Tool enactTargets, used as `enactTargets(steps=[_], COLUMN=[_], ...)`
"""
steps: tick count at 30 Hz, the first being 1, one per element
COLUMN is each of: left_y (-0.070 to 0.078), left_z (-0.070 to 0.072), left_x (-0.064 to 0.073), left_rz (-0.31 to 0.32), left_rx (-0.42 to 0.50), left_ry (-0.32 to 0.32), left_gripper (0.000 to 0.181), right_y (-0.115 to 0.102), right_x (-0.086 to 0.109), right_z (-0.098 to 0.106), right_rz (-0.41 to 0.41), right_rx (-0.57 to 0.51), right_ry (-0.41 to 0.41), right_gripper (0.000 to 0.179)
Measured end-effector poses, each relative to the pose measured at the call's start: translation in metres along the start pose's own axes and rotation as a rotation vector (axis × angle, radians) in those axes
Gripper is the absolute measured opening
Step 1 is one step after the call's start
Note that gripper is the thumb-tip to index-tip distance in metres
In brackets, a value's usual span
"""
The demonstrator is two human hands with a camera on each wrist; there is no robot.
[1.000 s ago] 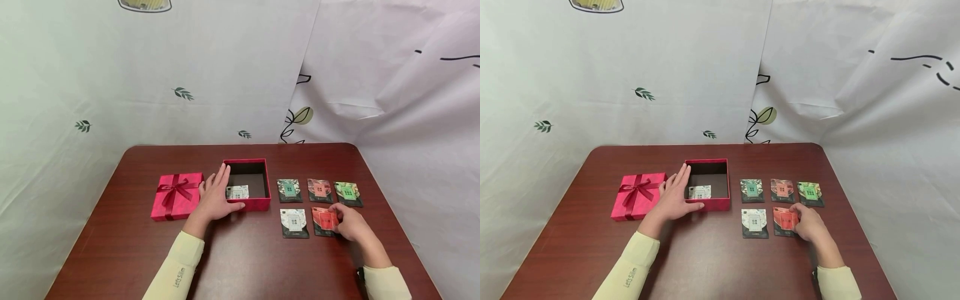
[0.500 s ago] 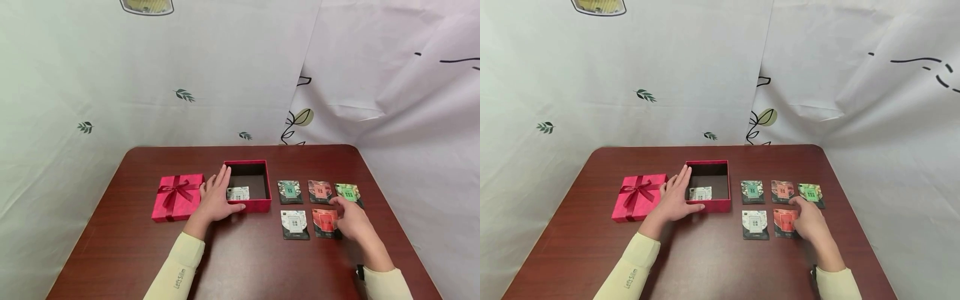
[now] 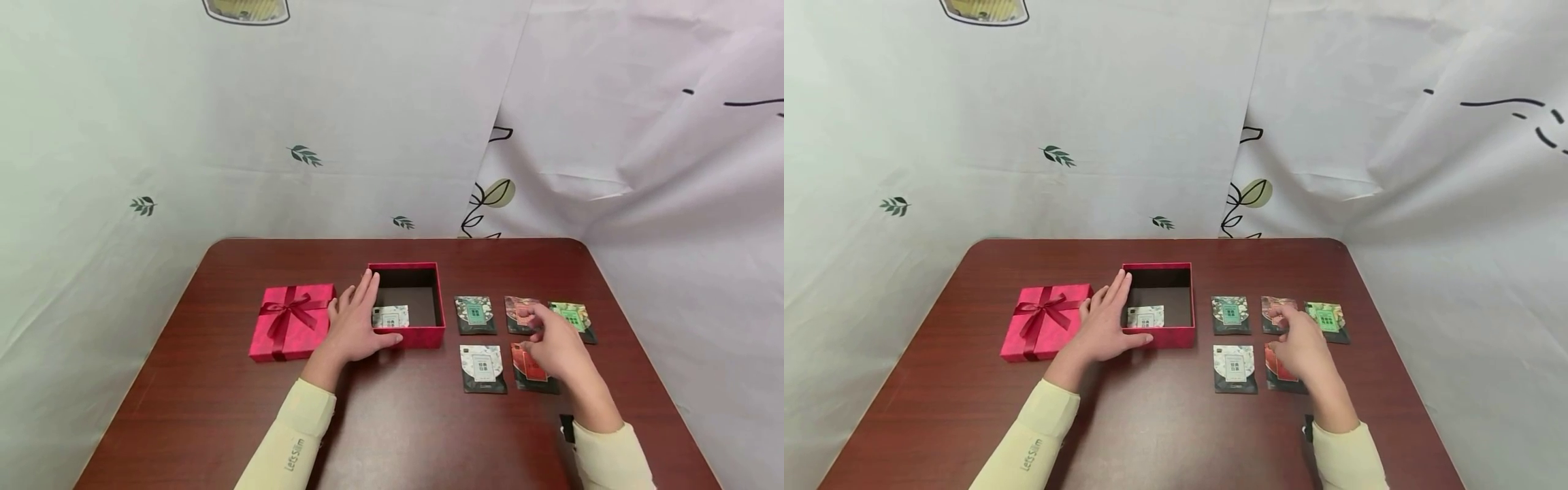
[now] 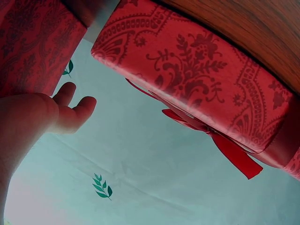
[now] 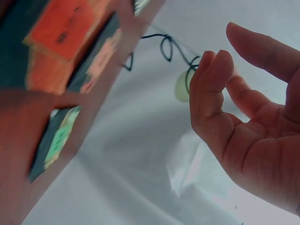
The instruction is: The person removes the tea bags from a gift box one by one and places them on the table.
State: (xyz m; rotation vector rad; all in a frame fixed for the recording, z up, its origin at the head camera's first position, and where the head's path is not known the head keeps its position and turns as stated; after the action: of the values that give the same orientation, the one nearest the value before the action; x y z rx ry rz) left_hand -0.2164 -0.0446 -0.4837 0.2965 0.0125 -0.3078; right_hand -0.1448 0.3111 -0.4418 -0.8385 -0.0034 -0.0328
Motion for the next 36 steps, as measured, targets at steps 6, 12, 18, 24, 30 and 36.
enactTargets(steps=[6, 12, 18, 24, 30, 36], left_y=[-0.001, 0.000, -0.001, 0.000, 0.001, 0.001], left_z=[-0.001, 0.000, 0.000, 0.001, 0.001, 0.002], left_x=[0.000, 0.001, 0.001, 0.001, 0.000, 0.001], left_rz=[-0.001, -0.001, 0.000, 0.003, 0.009, 0.013], left_rx=[-0.003, 0.002, -0.001, 0.003, 0.005, 0.006], left_ry=[0.004, 0.007, 0.004, -0.007, -0.002, -0.003], left_gripper=[0.129, 0.129, 0.129, 0.128, 0.128, 0.128], right_y=[-0.017, -0.035, -0.053, -0.073, -0.092, -0.105], right_x=[-0.005, -0.009, -0.014, -0.018, -0.024, -0.032], right_z=[-0.006, -0.013, -0.023, -0.038, -0.054, -0.069], right_rz=[0.046, 0.100, 0.136, 0.134, 0.140, 0.152], right_rx=[-0.051, -0.098, -0.134, -0.158, -0.211, -0.230], right_ry=[0.012, 0.010, 0.018, -0.006, -0.040, -0.086], right_gripper=[0.047, 0.042, 0.036, 0.039, 0.043, 0.046])
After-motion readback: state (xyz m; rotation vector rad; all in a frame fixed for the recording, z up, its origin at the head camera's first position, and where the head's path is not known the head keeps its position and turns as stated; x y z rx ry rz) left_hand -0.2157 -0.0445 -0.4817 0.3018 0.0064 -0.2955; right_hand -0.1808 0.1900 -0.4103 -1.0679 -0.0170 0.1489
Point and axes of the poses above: each hand's wrist, its own x-axis away from the middle knuckle, its own z-axis out of the back of the hand, y = z × x, the point moved 1 cm from there along -x, towards the middle knuckle, and after that the axes turned 12 degrees about -x, right-handed, at the moved point
